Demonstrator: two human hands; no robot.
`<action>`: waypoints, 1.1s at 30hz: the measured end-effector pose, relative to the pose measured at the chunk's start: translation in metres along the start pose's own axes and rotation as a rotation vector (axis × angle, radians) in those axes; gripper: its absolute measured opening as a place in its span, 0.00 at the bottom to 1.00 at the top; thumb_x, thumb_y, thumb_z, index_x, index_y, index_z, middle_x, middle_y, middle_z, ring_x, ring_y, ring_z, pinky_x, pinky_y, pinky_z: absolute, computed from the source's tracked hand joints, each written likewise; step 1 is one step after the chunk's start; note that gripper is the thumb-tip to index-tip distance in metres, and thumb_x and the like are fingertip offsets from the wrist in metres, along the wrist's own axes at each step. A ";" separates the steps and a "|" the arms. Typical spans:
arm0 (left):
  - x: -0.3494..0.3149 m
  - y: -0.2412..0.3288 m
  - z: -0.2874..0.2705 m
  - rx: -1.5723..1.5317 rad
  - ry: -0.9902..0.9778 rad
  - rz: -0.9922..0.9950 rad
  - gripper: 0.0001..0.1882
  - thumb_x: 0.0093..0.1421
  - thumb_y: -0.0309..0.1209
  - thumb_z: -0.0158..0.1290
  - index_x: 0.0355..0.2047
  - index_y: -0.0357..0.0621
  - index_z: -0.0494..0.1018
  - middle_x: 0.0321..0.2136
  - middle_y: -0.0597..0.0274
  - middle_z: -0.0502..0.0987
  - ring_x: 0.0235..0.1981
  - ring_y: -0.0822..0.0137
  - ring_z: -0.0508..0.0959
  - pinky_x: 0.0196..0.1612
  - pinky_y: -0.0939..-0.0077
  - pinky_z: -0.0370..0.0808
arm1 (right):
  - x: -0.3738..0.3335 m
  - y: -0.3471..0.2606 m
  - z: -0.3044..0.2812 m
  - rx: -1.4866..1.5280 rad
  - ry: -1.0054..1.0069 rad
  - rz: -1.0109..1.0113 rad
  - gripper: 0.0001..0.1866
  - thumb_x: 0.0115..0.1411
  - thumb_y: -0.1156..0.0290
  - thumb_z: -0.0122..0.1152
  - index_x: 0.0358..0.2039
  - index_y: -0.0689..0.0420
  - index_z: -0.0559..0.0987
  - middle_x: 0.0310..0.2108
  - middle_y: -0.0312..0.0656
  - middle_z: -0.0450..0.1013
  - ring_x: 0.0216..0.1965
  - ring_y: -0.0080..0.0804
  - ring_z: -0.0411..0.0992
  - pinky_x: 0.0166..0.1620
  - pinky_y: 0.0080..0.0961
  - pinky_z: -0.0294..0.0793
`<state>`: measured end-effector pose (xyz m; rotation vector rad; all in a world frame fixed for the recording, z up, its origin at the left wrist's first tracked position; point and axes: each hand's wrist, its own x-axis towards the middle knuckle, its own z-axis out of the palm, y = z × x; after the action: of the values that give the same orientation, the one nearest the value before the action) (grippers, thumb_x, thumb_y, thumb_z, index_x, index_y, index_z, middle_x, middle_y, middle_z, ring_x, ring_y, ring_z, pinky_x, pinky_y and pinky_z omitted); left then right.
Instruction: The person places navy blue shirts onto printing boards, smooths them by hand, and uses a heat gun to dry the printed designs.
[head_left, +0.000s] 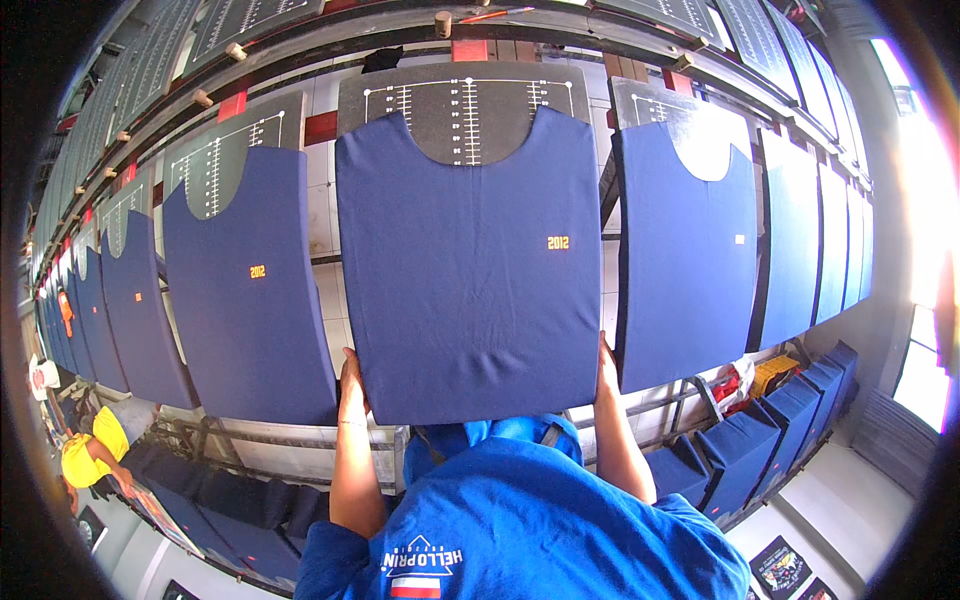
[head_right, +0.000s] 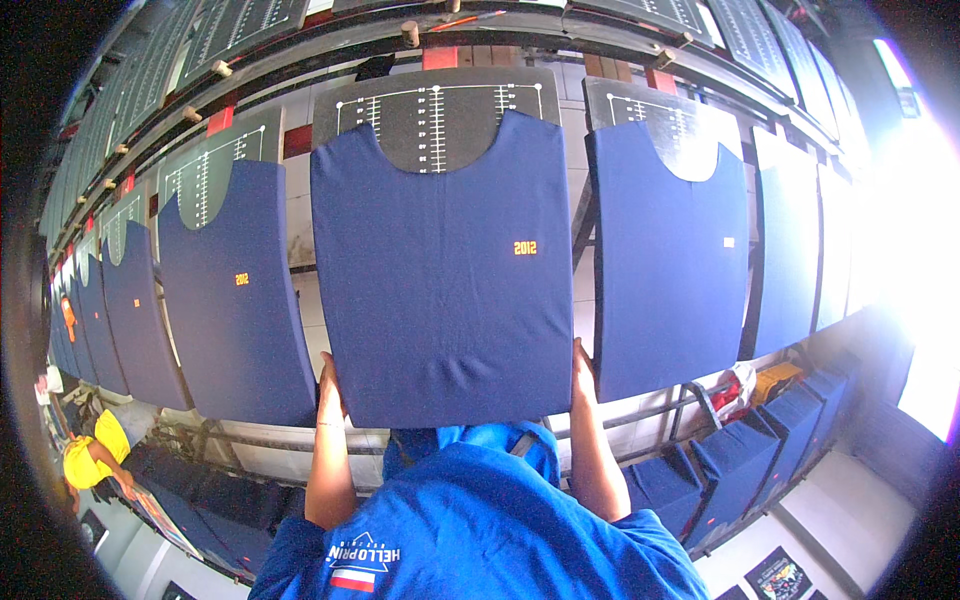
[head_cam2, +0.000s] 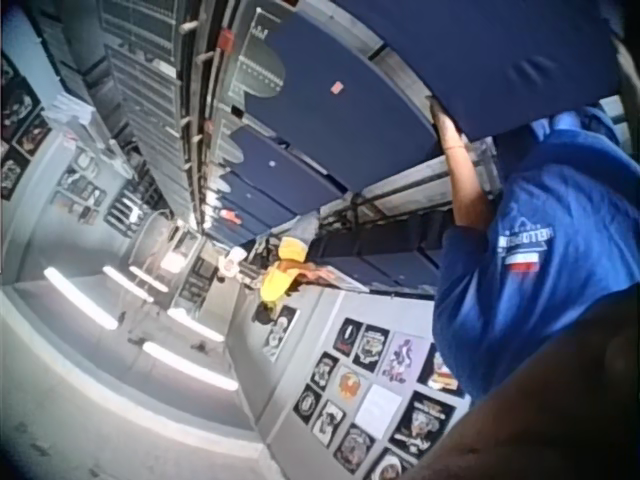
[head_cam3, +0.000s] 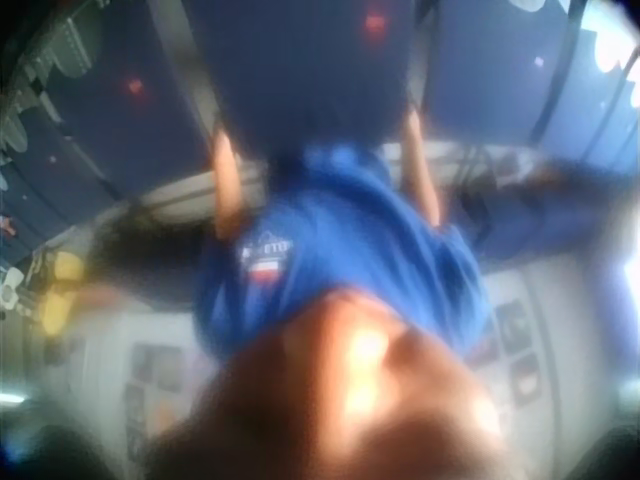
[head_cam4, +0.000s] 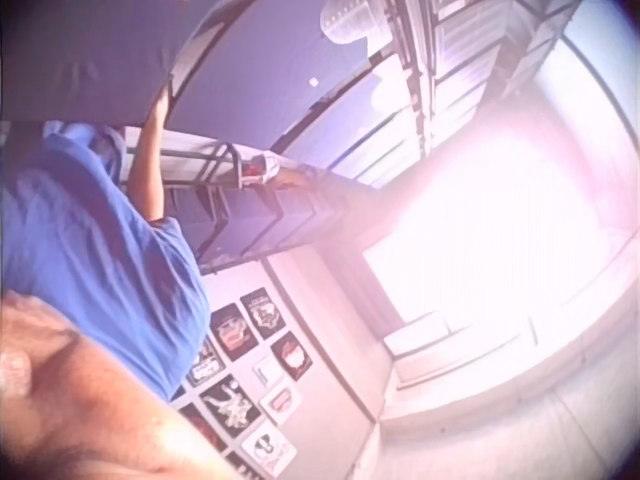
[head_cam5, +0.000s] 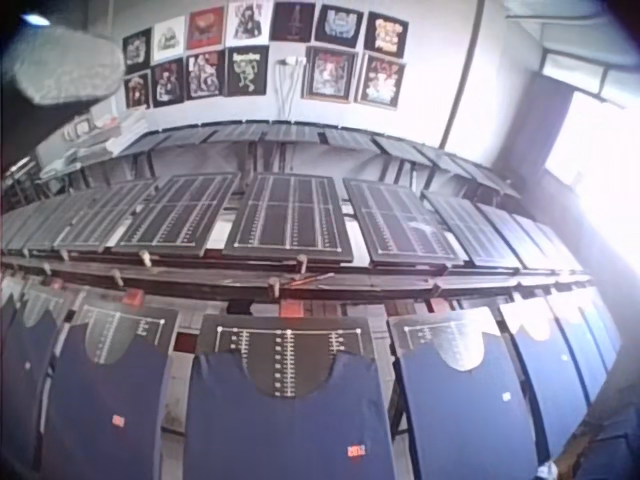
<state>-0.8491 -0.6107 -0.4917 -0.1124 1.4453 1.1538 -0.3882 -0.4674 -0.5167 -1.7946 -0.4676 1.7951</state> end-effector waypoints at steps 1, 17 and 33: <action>-0.003 -0.004 -0.002 -0.029 0.009 -0.007 0.42 0.68 0.64 0.40 0.59 0.33 0.67 0.51 0.50 0.78 0.50 0.60 0.79 0.52 0.63 0.78 | -0.005 0.000 0.000 0.067 -0.025 0.043 0.38 0.69 0.39 0.46 0.63 0.60 0.69 0.57 0.49 0.72 0.57 0.40 0.72 0.59 0.38 0.71; -0.003 -0.010 -0.010 0.042 -0.066 -0.065 0.46 0.68 0.67 0.34 0.65 0.35 0.63 0.60 0.47 0.71 0.61 0.57 0.71 0.62 0.60 0.69 | -0.093 -0.089 0.100 -1.206 0.115 -0.980 0.31 0.64 0.62 0.57 0.64 0.65 0.67 0.64 0.58 0.63 0.68 0.57 0.58 0.70 0.48 0.54; -0.005 0.119 0.052 0.837 0.359 0.648 0.15 0.61 0.31 0.61 0.32 0.32 0.68 0.20 0.54 0.68 0.22 0.66 0.66 0.30 0.67 0.68 | -0.059 -0.052 0.248 -1.652 -1.324 -1.486 0.47 0.55 0.34 0.57 0.69 0.47 0.63 0.73 0.40 0.54 0.74 0.41 0.51 0.74 0.48 0.45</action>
<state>-0.8897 -0.5185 -0.4094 0.8209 2.2743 0.9460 -0.6287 -0.4280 -0.4266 0.2355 -3.1300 0.8191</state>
